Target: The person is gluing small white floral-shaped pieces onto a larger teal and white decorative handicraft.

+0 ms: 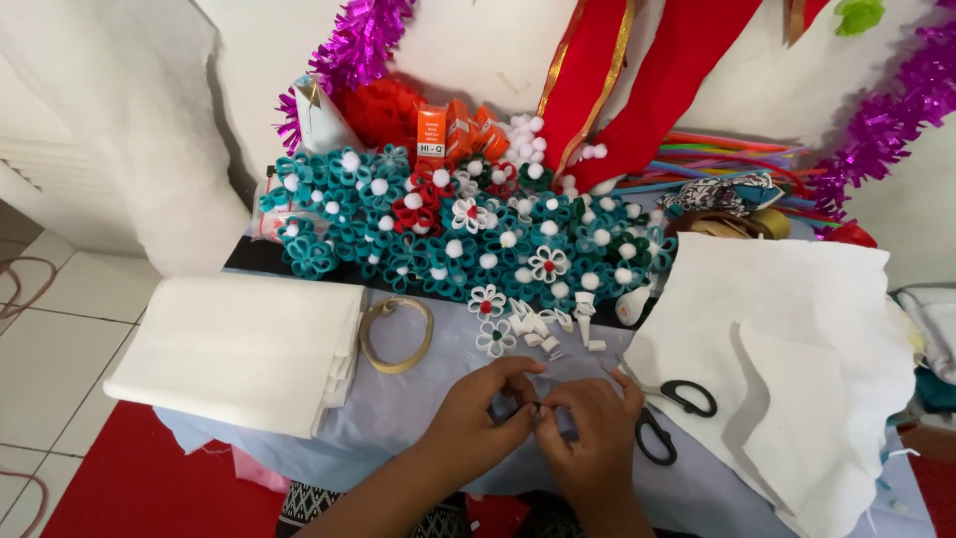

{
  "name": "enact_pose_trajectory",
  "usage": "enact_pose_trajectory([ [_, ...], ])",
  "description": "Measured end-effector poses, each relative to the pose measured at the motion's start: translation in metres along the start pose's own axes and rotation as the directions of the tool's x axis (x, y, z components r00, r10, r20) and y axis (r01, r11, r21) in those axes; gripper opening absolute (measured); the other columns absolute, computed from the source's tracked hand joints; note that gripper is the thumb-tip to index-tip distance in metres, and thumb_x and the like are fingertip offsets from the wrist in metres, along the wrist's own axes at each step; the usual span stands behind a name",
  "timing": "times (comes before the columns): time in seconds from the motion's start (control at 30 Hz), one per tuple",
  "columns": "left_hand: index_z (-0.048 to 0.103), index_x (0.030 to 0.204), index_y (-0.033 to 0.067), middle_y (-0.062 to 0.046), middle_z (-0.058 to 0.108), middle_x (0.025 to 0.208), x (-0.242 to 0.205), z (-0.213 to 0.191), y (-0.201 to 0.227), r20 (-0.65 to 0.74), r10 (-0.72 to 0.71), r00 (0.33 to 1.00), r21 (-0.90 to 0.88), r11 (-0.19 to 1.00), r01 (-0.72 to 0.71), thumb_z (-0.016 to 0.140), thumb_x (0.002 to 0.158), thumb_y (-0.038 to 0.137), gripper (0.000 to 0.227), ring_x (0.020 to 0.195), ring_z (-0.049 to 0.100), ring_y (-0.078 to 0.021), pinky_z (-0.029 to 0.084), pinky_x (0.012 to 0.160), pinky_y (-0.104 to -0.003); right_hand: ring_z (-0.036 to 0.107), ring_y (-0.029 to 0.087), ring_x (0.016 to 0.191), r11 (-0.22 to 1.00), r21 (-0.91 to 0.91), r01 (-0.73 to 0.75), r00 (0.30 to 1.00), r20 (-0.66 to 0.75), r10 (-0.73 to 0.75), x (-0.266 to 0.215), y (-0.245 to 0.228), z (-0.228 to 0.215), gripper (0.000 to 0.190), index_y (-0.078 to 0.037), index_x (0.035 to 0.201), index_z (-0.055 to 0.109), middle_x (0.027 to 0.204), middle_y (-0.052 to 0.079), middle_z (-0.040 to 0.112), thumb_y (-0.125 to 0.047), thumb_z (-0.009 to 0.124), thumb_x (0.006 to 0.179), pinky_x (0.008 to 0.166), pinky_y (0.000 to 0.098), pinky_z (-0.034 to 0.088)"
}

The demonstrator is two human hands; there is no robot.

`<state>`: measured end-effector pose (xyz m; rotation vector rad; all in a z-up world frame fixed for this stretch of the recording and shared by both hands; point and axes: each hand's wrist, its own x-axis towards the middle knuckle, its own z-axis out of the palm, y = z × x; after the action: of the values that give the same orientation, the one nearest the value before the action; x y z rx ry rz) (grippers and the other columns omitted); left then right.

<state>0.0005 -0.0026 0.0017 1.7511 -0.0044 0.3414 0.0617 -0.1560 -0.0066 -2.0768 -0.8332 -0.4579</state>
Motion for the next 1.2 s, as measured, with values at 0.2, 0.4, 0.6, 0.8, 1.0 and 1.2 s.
enact_pose_trajectory([
  [0.2, 0.063, 0.130, 0.0079, -0.004, 0.067, 0.087, 0.001, 0.000, -0.005, 0.024, 0.006, 1.000, -0.066, 0.998, -0.005, 0.070, 0.084, 0.004, 0.047, 0.076, 0.061, -0.0134, 0.049, 0.069, -0.026, 0.064, 0.018, 0.082, 0.995, -0.096, -0.008, 0.997, -0.078, 0.000, -0.004, -0.001, 0.007, 0.012, -0.011, 0.079, 0.063, 0.078, 0.000, 0.068, -0.008, 0.072, 0.073, 0.117, 0.0531, 0.026],
  [0.4, 0.064, 0.129, 0.0087, -0.004, 0.068, 0.086, -0.001, -0.002, -0.011, -0.001, 0.051, 0.999, -0.111, 0.992, -0.051, 0.070, 0.082, 0.001, 0.048, 0.078, 0.063, -0.0136, 0.050, 0.073, -0.025, 0.064, 0.020, 0.085, 0.973, -0.224, 0.060, 0.988, -0.123, -0.089, -0.004, -0.009, 0.007, 0.011, -0.010, 0.082, 0.063, 0.082, 0.002, 0.068, -0.009, 0.072, 0.076, 0.117, 0.0534, 0.028],
  [0.6, 0.067, 0.127, 0.0092, -0.003, 0.072, 0.084, -0.003, -0.002, -0.017, -0.059, -0.021, 0.998, -0.130, 0.991, 0.013, 0.074, 0.082, -0.001, 0.047, 0.073, 0.063, -0.0121, 0.050, 0.069, -0.025, 0.063, 0.021, 0.085, 0.930, -0.351, 0.111, 0.975, -0.144, -0.171, -0.008, -0.012, 0.013, 0.012, -0.011, 0.083, 0.064, 0.081, 0.002, 0.068, -0.013, 0.075, 0.078, 0.112, 0.0561, 0.031],
  [0.8, 0.068, 0.125, 0.0115, -0.003, 0.075, 0.086, -0.006, -0.006, -0.008, -0.075, -0.063, 0.995, -0.119, 0.991, 0.054, 0.074, 0.082, 0.002, 0.044, 0.074, 0.064, -0.0124, 0.052, 0.071, -0.025, 0.064, 0.022, 0.087, 0.944, -0.302, 0.132, 0.974, -0.139, -0.181, -0.009, -0.015, 0.012, 0.011, -0.009, 0.084, 0.066, 0.082, 0.004, 0.069, -0.012, 0.075, 0.078, 0.112, 0.0574, 0.032],
  [1.0, 0.067, 0.126, 0.0131, -0.003, 0.076, 0.086, -0.005, -0.008, -0.007, -0.060, -0.080, 0.995, -0.125, 0.990, 0.072, 0.075, 0.082, 0.001, 0.046, 0.075, 0.067, -0.0121, 0.052, 0.071, -0.025, 0.064, 0.019, 0.082, 0.991, -0.108, 0.086, 0.990, -0.104, -0.097, -0.007, -0.011, 0.009, 0.012, -0.010, 0.080, 0.065, 0.080, 0.001, 0.069, -0.008, 0.075, 0.073, 0.114, 0.0512, 0.033],
  [1.2, 0.066, 0.126, 0.0106, -0.004, 0.075, 0.087, -0.006, -0.009, -0.011, -0.053, -0.007, 0.999, -0.166, 0.986, -0.002, 0.074, 0.084, -0.001, 0.045, 0.079, 0.066, -0.0132, 0.051, 0.074, -0.026, 0.062, 0.021, 0.092, 0.980, 0.169, -0.104, 0.995, 0.016, 0.103, -0.007, 0.002, 0.004, 0.012, -0.008, 0.086, 0.069, 0.091, 0.004, 0.070, -0.006, 0.076, 0.075, 0.091, 0.0340, 0.048],
])
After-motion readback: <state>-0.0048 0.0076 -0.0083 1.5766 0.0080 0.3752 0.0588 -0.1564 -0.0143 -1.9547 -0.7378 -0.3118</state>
